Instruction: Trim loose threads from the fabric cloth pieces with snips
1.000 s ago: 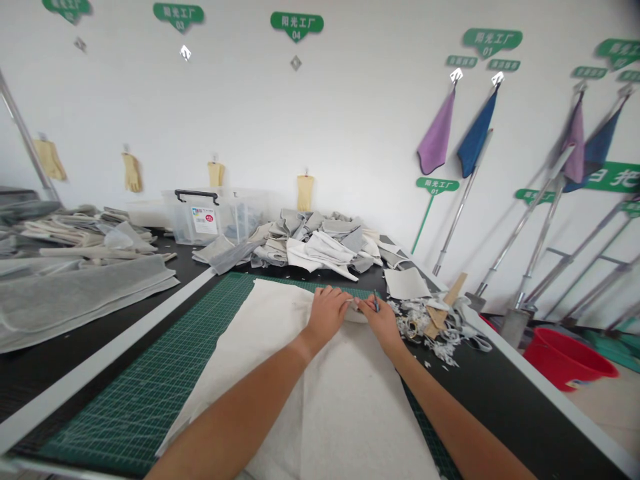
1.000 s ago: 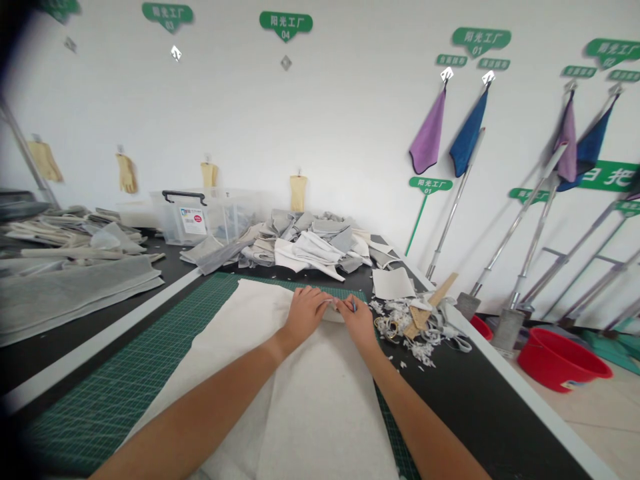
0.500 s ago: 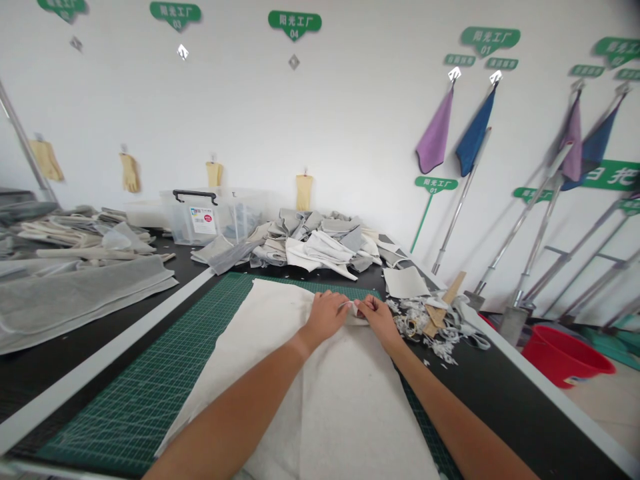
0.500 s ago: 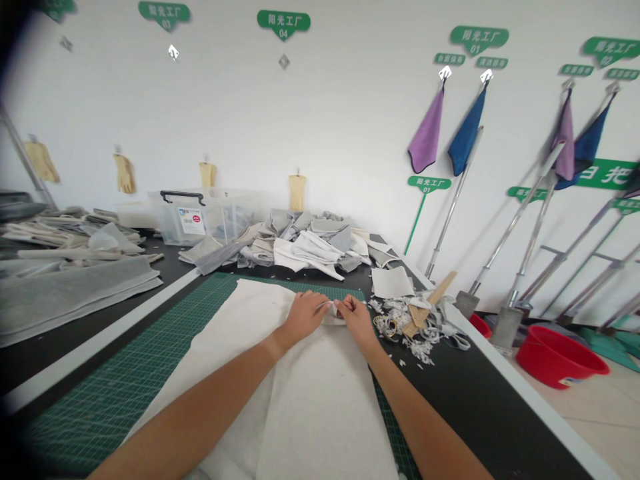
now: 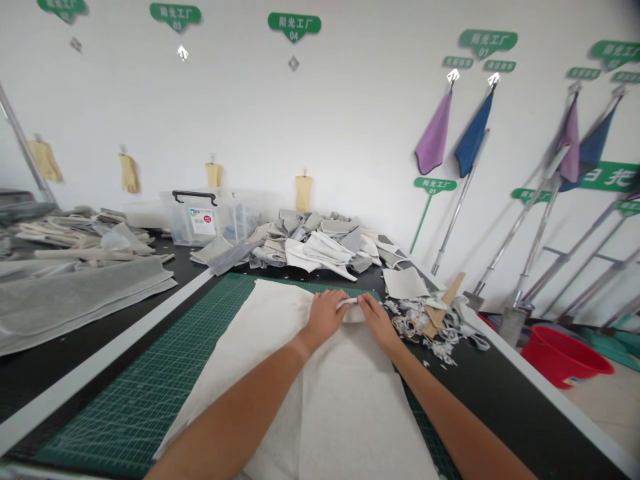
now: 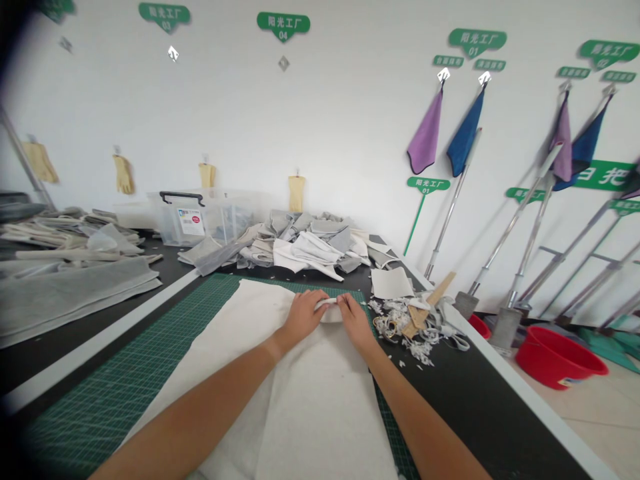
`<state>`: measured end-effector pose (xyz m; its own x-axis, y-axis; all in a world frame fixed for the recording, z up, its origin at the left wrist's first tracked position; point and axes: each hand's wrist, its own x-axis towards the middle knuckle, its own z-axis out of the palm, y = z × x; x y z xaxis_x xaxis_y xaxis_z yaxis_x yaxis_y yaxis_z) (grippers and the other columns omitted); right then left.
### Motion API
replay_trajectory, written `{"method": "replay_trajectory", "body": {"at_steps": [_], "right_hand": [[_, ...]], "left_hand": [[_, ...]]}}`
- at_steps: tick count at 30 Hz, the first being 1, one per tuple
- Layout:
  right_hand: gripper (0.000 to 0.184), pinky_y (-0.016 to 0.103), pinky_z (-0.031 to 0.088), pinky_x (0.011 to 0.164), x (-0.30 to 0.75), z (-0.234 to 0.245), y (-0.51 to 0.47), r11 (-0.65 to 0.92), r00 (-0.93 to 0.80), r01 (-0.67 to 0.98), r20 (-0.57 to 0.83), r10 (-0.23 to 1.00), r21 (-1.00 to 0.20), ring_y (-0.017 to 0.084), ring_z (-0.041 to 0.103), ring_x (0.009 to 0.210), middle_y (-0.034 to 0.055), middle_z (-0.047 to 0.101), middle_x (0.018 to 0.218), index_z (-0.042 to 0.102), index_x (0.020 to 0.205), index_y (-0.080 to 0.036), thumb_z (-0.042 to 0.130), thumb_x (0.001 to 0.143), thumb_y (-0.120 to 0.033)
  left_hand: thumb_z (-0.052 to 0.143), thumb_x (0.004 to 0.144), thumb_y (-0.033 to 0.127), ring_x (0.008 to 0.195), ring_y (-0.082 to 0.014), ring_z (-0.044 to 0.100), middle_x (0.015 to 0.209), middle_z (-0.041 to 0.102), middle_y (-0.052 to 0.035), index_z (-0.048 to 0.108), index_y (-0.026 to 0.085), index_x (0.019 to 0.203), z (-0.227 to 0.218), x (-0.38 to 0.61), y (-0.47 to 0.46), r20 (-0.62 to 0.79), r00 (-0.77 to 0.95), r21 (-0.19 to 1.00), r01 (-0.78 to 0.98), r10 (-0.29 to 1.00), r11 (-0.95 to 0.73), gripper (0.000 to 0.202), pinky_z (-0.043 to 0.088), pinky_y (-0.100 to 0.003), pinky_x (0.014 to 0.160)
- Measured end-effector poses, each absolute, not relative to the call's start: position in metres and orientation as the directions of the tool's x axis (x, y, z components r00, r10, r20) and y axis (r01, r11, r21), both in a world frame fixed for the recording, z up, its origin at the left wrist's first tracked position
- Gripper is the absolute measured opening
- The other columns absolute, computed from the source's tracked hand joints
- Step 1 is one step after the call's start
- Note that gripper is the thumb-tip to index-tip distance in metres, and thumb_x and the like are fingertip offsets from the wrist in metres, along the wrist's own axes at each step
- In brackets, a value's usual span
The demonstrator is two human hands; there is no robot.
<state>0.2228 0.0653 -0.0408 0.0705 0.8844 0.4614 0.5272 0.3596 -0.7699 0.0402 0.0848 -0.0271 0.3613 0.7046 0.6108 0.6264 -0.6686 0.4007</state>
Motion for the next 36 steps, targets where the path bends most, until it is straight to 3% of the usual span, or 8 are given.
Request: {"method": "replay_trajectory", "body": {"at_steps": [6, 15, 19, 23, 28, 36], "right_hand": [[0.039, 0.027, 0.038, 0.069, 0.222, -0.035, 0.065, 0.352, 0.021, 0.503, 0.419, 0.908, -0.789, 0.018, 0.052, 0.074, 0.0, 0.064, 0.08, 0.063, 0.083, -0.02, 0.051, 0.093, -0.057], [0.033, 0.027, 0.038, 0.069, 0.229, -0.041, 0.068, 0.375, -0.026, 0.531, 0.427, 0.904, -0.76, 0.018, 0.053, 0.075, 0.0, 0.063, 0.08, 0.065, 0.089, -0.021, 0.053, 0.093, -0.051], [0.033, 0.028, 0.039, 0.069, 0.228, -0.042, 0.07, 0.358, 0.034, 0.483, 0.426, 0.904, -0.799, 0.018, 0.053, 0.076, 0.0004, 0.061, 0.082, 0.065, 0.099, -0.022, 0.051, 0.093, -0.051], [0.035, 0.027, 0.034, 0.064, 0.231, -0.041, 0.072, 0.362, 0.037, 0.49, 0.434, 0.9, -0.793, 0.016, 0.045, 0.067, -0.0026, 0.049, 0.07, 0.067, 0.11, -0.024, 0.057, 0.09, -0.05], [0.037, 0.026, 0.03, 0.059, 0.232, -0.041, 0.07, 0.351, 0.032, 0.505, 0.424, 0.905, -0.788, 0.015, 0.04, 0.061, -0.0037, 0.043, 0.065, 0.07, 0.103, -0.022, 0.062, 0.086, -0.053], [0.043, 0.025, 0.029, 0.055, 0.229, -0.044, 0.07, 0.321, 0.081, 0.531, 0.423, 0.902, -0.784, 0.013, 0.038, 0.058, -0.0035, 0.046, 0.062, 0.072, 0.096, -0.02, 0.067, 0.08, -0.059]], "left_hand": [[0.056, 0.093, 0.025, 0.094, -0.0215, 0.059, 0.098, 0.07, 0.0006, 0.061, 0.026, 0.101, -0.027, 0.041, 0.085, 0.602, 0.371, 0.433, 0.593, 0.707, -0.679, 0.009, 0.036, -0.035, 0.082], [0.056, 0.093, 0.044, 0.082, -0.0188, 0.062, 0.081, 0.07, 0.0003, 0.069, 0.025, 0.097, -0.029, 0.037, 0.095, 0.511, 0.39, 0.62, 0.45, 0.766, -0.643, 0.023, 0.042, -0.028, 0.074], [0.061, 0.091, 0.038, 0.081, -0.0183, 0.059, 0.08, 0.068, 0.0011, 0.069, 0.026, 0.095, -0.029, 0.038, 0.095, 0.553, 0.338, 0.595, 0.48, 0.761, -0.645, 0.015, 0.041, -0.028, 0.075], [0.062, 0.091, 0.032, 0.086, -0.0192, 0.058, 0.087, 0.068, 0.0004, 0.067, 0.025, 0.093, -0.023, 0.037, 0.09, 0.62, 0.316, 0.523, 0.516, 0.719, -0.678, 0.009, 0.04, -0.03, 0.079], [0.06, 0.093, 0.025, 0.1, -0.0213, 0.056, 0.101, 0.069, -0.001, 0.065, 0.026, 0.097, -0.018, 0.037, 0.08, 0.66, 0.345, 0.437, 0.545, 0.667, -0.715, 0.007, 0.038, -0.035, 0.088], [0.06, 0.092, 0.022, 0.103, -0.0224, 0.054, 0.104, 0.067, -0.0018, 0.066, 0.026, 0.099, -0.014, 0.038, 0.077, 0.668, 0.325, 0.421, 0.577, 0.67, -0.7, 0.009, 0.036, -0.037, 0.089]]}}
